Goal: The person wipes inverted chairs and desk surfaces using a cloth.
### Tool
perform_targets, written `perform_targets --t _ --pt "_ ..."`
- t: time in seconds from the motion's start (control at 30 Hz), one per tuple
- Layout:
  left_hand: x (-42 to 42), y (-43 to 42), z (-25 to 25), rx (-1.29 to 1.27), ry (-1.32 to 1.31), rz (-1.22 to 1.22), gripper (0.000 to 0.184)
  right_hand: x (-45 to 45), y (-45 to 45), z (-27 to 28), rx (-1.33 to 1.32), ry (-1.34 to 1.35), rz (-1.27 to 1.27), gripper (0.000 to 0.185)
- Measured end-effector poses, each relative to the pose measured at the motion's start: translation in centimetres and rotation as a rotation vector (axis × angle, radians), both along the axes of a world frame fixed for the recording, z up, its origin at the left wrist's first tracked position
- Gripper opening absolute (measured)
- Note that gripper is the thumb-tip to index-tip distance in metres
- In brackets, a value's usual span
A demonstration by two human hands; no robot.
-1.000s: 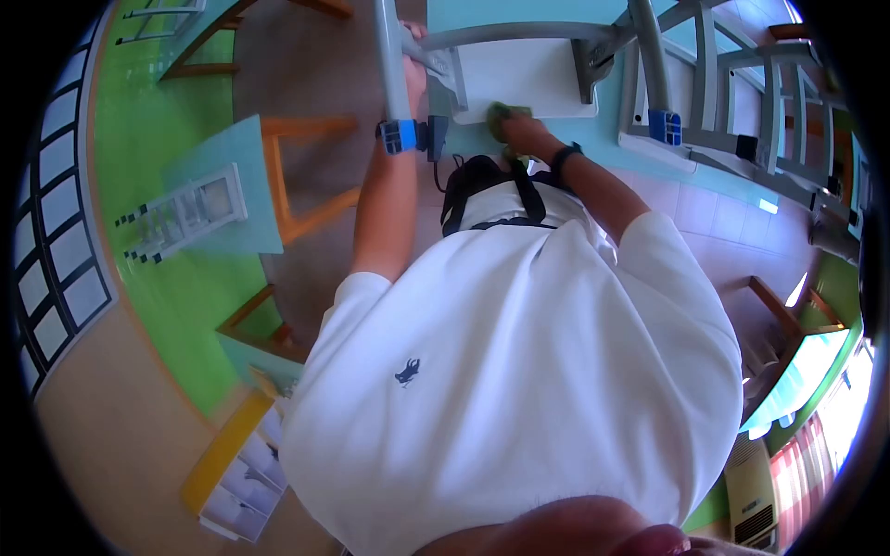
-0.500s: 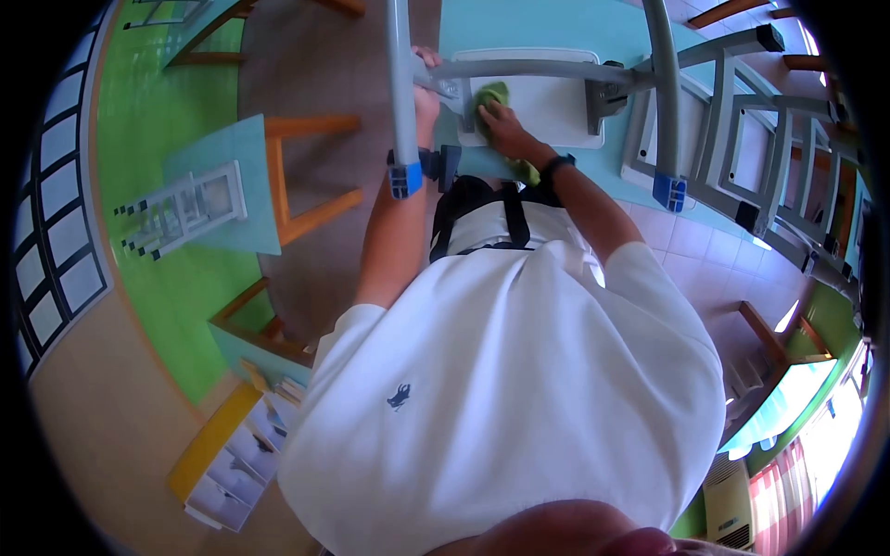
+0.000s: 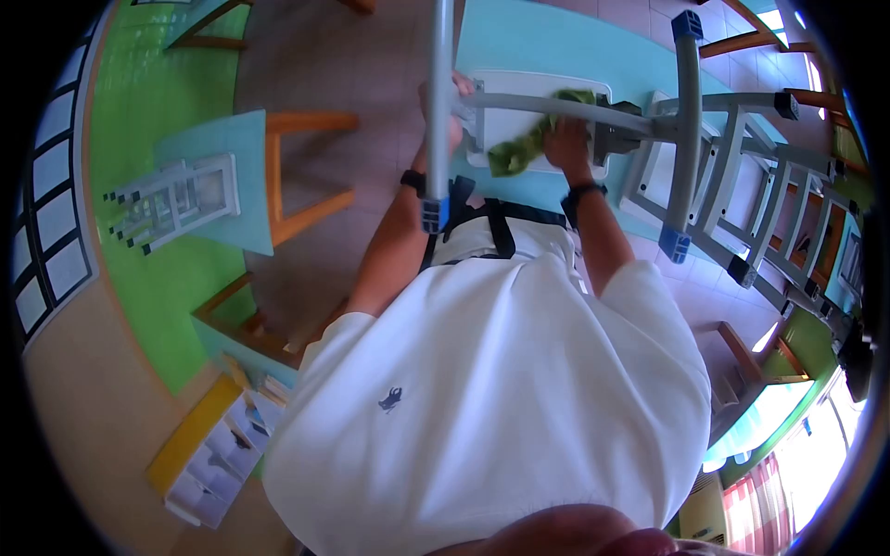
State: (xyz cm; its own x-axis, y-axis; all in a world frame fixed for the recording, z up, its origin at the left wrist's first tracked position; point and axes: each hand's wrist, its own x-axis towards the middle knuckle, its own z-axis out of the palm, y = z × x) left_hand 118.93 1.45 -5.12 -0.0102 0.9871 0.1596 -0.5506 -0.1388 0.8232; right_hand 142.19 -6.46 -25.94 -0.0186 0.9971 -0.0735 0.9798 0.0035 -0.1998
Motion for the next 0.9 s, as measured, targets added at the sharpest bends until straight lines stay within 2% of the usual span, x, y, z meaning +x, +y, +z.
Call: perform_targets --t 0.07,0.13,0.17,0.2,0.23,0.27,0.3,0.37,0.4,0.43,0.57,0.6,0.63,0.67,0.7,0.77,0.8,0.83,0.87,0.9 --pt "0.0 0.2 0.5 -0.059 0.06 0.006 0.028 -1.3 -3.4 6.5 -0.087 0.043 -0.028 0.056" --pt "-0.1 0.5 0.5 -0.028 0.088 -0.032 0.029 -1.4 -5.7 1.8 -0.07 -0.113 0.002 0.052" --pt "-0.3 0.7 0.5 -0.005 0.13 -0.063 0.029 -2.5 -6.0 5.0 -0.151 -0.25 0.063 0.048" --pt "-0.9 0.8 -0.1 -0.019 0.219 -0.126 0.031 -3.2 -6.8 3.9 -0.053 -0.266 0.028 0.046" --pt "-1.7 1.0 -0.3 -0.029 0.311 -0.186 0.033 -4.5 -6.9 6.1 -0.216 -0.222 -0.007 0.044" --pt "-2.1 0.9 1.9 -0.034 0.482 -0.213 0.039 -5.2 -7.5 4.5 -0.188 -0.295 -0.028 0.042" --pt "-2.6 1.0 1.9 -0.047 0.544 -0.28 0.035 -6.4 -7.3 6.1 -0.276 -0.328 -0.058 0.042" --pt "-3.7 0.8 4.2 0.005 0.521 -0.257 0.025 -8.1 -7.8 5.1 -0.298 -0.371 -0.12 0.044" --pt "-4.7 1.2 3.9 0.157 0.732 -0.221 0.021 -8.1 -8.8 2.1 -0.245 -0.443 -0.114 0.045" --pt "-6.1 1.7 3.1 0.3 0.942 -0.165 0.022 -8.8 -9.3 2.0 -0.264 -0.387 -0.109 0.04" --pt "-13.1 0.3 0.3 0.4 1.085 -0.342 0.032 -12.5 -9.9 1.1 -0.406 0.051 -0.014 0.026" --pt "-15.4 -0.2 0.3 0.397 1.197 -0.371 0.036 -12.0 -11.5 -6.5 -0.3 0.25 0.058 0.022" --pt "-17.8 -0.6 -1.0 0.367 1.287 -0.463 0.046 -14.2 -10.1 -2.3 -0.355 0.26 0.116 0.021" --pt "-20.5 -0.9 -1.1 0.228 1.328 -0.57 0.055 -16.3 -8.0 0.9 -0.384 0.291 0.18 0.021" --pt "-22.0 -1.4 -1.3 0.061 1.338 -0.664 0.064 -17.7 -6.2 3.2 -0.403 0.321 0.27 0.021" --pt "-27.6 -2.4 -5.0 -0.042 1.35 -0.758 0.08 -23.5 -3.1 7.1 -0.385 0.423 0.544 0.022" --pt "-31.4 -2.9 -5.5 -0.144 1.369 -0.666 0.08 -27.2 -1.0 9.2 -0.405 0.477 0.653 0.023" --pt "-33.4 -3.8 -5.8 -0.229 1.378 -0.725 0.081 -31.1 1.0 11.1 -0.438 0.518 0.727 0.024" --pt "-34.1 -3.8 -6.1 -0.267 1.37 -0.805 0.082 -34.1 2.9 13.0 -0.81 0.589 0.416 0.028" --pt "-35.3 -4.2 -8.3 -0.274 1.356 -0.776 0.082 -36.6 4.6 14.1 -0.813 0.565 0.439 0.028"
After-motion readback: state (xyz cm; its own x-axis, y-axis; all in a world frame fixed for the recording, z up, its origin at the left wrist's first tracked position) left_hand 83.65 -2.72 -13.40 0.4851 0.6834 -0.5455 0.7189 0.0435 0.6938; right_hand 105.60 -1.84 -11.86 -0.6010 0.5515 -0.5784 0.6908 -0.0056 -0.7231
